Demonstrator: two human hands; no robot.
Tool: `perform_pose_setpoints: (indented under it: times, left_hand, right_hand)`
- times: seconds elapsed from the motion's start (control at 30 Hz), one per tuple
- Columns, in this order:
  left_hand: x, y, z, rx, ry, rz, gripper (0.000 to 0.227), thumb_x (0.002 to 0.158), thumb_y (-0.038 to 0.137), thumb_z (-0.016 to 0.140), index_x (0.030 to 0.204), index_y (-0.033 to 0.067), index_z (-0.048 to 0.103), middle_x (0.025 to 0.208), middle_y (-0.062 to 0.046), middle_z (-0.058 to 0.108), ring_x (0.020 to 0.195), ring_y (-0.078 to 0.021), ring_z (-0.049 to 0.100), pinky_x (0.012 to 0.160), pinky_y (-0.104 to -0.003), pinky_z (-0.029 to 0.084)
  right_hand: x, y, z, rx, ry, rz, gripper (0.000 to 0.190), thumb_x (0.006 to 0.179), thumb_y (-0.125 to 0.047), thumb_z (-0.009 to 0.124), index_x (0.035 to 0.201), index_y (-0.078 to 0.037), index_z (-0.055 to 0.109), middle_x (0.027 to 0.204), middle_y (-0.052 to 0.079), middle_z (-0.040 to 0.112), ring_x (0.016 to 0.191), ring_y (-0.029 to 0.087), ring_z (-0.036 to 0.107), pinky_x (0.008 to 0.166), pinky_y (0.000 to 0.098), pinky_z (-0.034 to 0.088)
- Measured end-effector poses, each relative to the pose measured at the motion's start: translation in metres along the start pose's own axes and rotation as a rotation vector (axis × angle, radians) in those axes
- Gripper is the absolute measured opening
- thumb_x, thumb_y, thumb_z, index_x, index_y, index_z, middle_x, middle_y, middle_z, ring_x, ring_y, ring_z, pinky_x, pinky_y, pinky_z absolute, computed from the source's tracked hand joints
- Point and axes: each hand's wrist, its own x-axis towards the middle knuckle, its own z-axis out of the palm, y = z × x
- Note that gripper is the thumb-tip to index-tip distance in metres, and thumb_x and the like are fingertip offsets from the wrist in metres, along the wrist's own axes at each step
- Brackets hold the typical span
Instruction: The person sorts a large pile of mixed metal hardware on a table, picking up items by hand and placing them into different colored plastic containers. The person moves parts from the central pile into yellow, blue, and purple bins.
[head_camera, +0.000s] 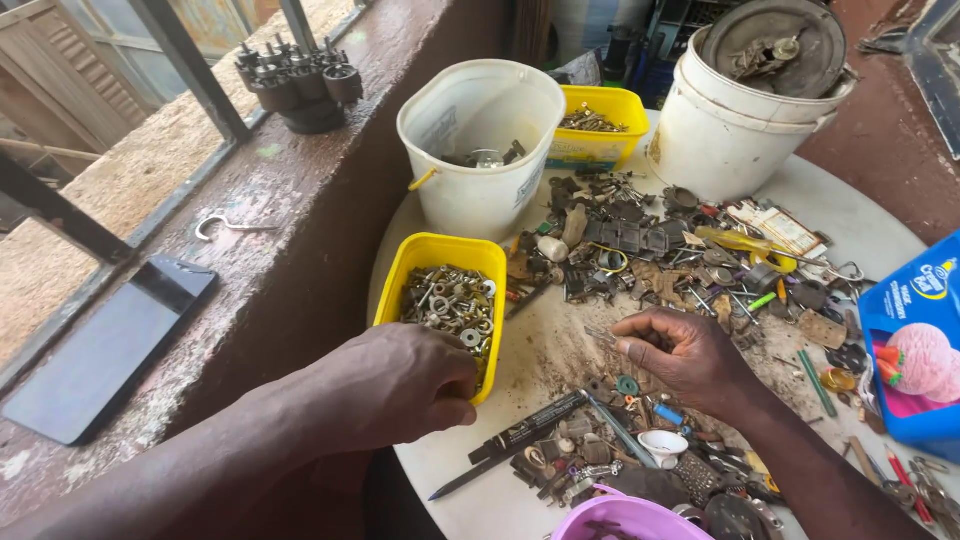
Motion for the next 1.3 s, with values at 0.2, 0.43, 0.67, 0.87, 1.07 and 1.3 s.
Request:
perform_pose_setpoints:
  times: [0.2, 0.43, 0.67, 0.87, 1.07, 1.3]
  left_hand:
    - [0.003, -0.006, 0.006, 0.027, 0.028, 0.035, 0.019, 0.094, 0.041, 0.073, 0.092, 0.0218, 0.071, 0.093, -0.002, 0.076, 0.087, -0.0282, 0.071, 0.075, -0.047, 0.050]
    - [0.007, -0.013, 0.016, 0.057, 0.059, 0.073, 0.020, 0.093, 0.043, 0.074, 0.096, 0.0237, 0.074, 0.099, 0.001, 0.077, 0.092, -0.0273, 0.073, 0.081, -0.045, 0.053]
    - [0.002, -0.008, 0.010, 0.066, 0.009, 0.021, 0.023, 0.097, 0.043, 0.071, 0.094, 0.0206, 0.070, 0.096, -0.001, 0.074, 0.088, -0.0292, 0.071, 0.077, -0.047, 0.052]
    - [0.006, -0.012, 0.009, 0.024, 0.048, 0.111, 0.021, 0.096, 0.041, 0.071, 0.092, 0.0204, 0.072, 0.097, -0.001, 0.076, 0.090, -0.0279, 0.073, 0.080, -0.046, 0.054]
    - [0.009, -0.014, 0.016, 0.032, 0.029, 0.087, 0.023, 0.097, 0.045, 0.070, 0.089, 0.0232, 0.072, 0.098, 0.003, 0.075, 0.093, -0.0241, 0.072, 0.079, -0.044, 0.054]
    - [0.010, -0.014, 0.015, 0.047, 0.011, 0.069, 0.023, 0.097, 0.045, 0.070, 0.091, 0.0234, 0.071, 0.100, 0.004, 0.075, 0.094, -0.0240, 0.072, 0.080, -0.044, 0.054]
  right_hand:
    - [0.018, -0.077, -0.005, -0.054, 0.007, -0.093, 0.027, 0.091, -0.028, 0.074, 0.113, -0.017, 0.084, 0.117, 0.004, 0.087, 0.106, 0.016, 0.083, 0.091, 0.0333, 0.067]
    - [0.078, -0.130, 0.021, 0.114, 0.033, -0.316, 0.025, 0.094, -0.024, 0.079, 0.116, -0.013, 0.081, 0.091, 0.000, 0.082, 0.075, 0.007, 0.072, 0.068, 0.0223, 0.062]
    - [0.074, -0.076, 0.005, -0.241, 0.040, -0.102, 0.030, 0.100, -0.033, 0.062, 0.124, -0.024, 0.078, 0.125, 0.004, 0.079, 0.087, 0.019, 0.062, 0.074, 0.0394, 0.050]
    - [0.078, -0.038, 0.018, -0.462, -0.166, -0.147, 0.058, 0.098, -0.032, 0.066, 0.154, -0.037, 0.055, 0.160, 0.005, 0.055, 0.122, 0.037, 0.051, 0.109, 0.0605, 0.050]
    - [0.087, -0.021, 0.030, -0.618, -0.189, -0.308, 0.045, 0.099, -0.045, 0.062, 0.140, -0.029, 0.069, 0.128, 0.002, 0.067, 0.124, 0.034, 0.057, 0.104, 0.0521, 0.044]
    - [0.086, -0.022, 0.025, -0.471, -0.089, -0.299, 0.020, 0.095, -0.034, 0.068, 0.109, -0.020, 0.073, 0.124, 0.003, 0.069, 0.116, 0.025, 0.066, 0.094, 0.0498, 0.055]
